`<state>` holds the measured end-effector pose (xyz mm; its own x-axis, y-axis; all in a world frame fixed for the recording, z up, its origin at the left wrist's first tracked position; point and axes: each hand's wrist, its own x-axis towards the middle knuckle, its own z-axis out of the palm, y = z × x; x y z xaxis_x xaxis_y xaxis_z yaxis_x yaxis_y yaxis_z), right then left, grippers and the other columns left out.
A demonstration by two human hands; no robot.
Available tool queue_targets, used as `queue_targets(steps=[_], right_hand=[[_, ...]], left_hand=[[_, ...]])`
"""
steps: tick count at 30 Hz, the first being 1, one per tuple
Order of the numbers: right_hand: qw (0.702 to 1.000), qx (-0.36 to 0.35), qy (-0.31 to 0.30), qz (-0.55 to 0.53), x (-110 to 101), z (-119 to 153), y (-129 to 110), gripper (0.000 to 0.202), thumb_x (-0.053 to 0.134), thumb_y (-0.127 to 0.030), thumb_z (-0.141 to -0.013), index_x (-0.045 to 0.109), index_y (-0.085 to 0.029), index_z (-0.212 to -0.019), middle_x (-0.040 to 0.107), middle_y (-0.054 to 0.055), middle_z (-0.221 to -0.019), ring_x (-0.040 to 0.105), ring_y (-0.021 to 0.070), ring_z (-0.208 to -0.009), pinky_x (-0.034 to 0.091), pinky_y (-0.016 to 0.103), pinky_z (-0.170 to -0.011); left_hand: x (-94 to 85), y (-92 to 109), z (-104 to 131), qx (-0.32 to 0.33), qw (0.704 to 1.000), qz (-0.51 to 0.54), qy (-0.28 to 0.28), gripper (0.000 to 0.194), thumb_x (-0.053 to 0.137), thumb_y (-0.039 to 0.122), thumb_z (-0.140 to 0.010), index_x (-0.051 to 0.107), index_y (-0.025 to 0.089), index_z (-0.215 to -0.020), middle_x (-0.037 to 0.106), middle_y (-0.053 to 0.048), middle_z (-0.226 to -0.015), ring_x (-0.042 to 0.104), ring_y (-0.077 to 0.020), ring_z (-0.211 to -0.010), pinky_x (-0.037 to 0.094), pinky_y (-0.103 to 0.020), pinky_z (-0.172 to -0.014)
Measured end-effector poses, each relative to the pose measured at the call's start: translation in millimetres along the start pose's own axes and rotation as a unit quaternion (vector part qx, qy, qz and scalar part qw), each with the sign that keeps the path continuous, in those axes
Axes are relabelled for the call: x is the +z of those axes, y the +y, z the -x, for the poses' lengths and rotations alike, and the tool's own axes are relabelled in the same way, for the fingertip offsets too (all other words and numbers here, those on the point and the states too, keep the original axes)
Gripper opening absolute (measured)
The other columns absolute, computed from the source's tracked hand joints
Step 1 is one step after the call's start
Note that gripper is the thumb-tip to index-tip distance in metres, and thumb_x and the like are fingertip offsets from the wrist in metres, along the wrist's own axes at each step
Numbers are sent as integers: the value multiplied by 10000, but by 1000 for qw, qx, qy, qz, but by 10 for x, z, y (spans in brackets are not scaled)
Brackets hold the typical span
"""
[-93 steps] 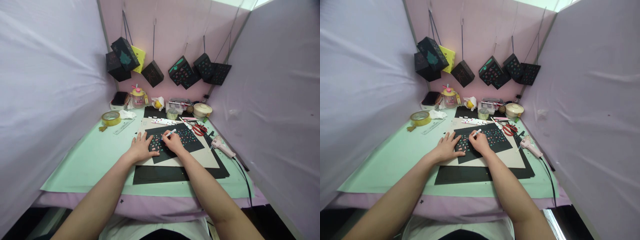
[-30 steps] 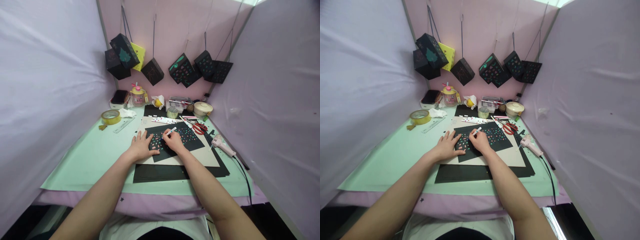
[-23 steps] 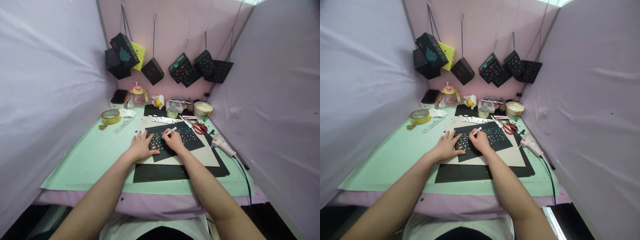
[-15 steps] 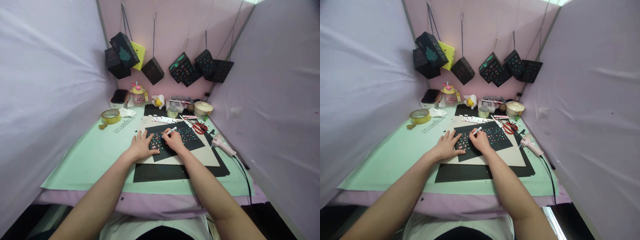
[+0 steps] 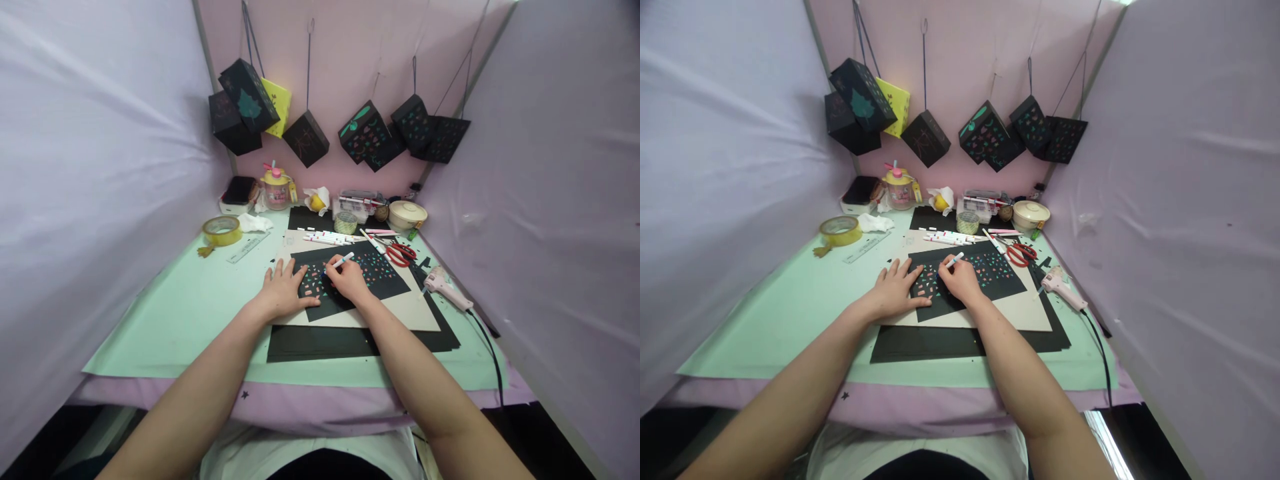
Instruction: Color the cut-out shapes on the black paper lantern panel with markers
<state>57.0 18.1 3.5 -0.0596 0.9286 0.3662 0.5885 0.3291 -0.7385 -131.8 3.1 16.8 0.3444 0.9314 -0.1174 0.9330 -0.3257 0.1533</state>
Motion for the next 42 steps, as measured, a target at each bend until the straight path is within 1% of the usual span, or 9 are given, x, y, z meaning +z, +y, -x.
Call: queue_targets(steps=[4,8,10,20,29,42], right_hand=[[1000,4,3,-2,-12,6,-22,204,474,-343,-807,548,-204,-677,526,-33,-528,496,117,-508,380,205,-511],[1000,2,3,-3,-16,7,-27,203,477,-340,-807,547,-203,-673,529,-34,-526,498,116,-509,375,203,-517],[1000,1,1,-3,-15,7,-21,194,479,-334,-805,545,-204,-677,528,-37,-524,496,114,-508,371,202,-519],[1000,-3,6,2,-2,6,-12,182,483,-312,-800,536,-203,-664,524,-41,-521,487,114,-502,354,206,-521],[1000,0,0,6,-11,5,-12,176,477,-305,-800,527,-210,-662,514,-46,-508,485,114,-490,353,208,-516],[1000,-3,2,5,-10,2,-5,181,476,-307,-795,534,-207,-656,514,-44,-515,482,113,-506,358,204,-518]], left_hand=[[31,-21,-18,7,1000,-2,13,1012,415,843,-668,234,254,-1470,112,-109,-1550,26,-388,-1404,81,-524,-1095],[51,-41,-31,19,1000,0,20,1006,417,831,-678,255,226,-1466,127,-111,-1548,57,-376,-1405,113,-457,-1105],[57,-48,-37,24,999,0,23,1011,417,830,-678,255,217,-1467,126,-111,-1548,67,-376,-1404,123,-446,-1106],[47,-42,-35,27,999,-6,20,1008,408,833,-686,253,215,-1467,121,-133,-1545,71,-377,-1404,125,-451,-1105],[65,-51,-38,27,999,-1,23,1010,410,840,-677,253,230,-1467,123,-108,-1548,63,-374,-1405,115,-452,-1106],[38,-30,-27,25,999,-3,20,1008,418,835,-677,258,226,-1465,128,-115,-1547,67,-379,-1404,113,-454,-1105]])
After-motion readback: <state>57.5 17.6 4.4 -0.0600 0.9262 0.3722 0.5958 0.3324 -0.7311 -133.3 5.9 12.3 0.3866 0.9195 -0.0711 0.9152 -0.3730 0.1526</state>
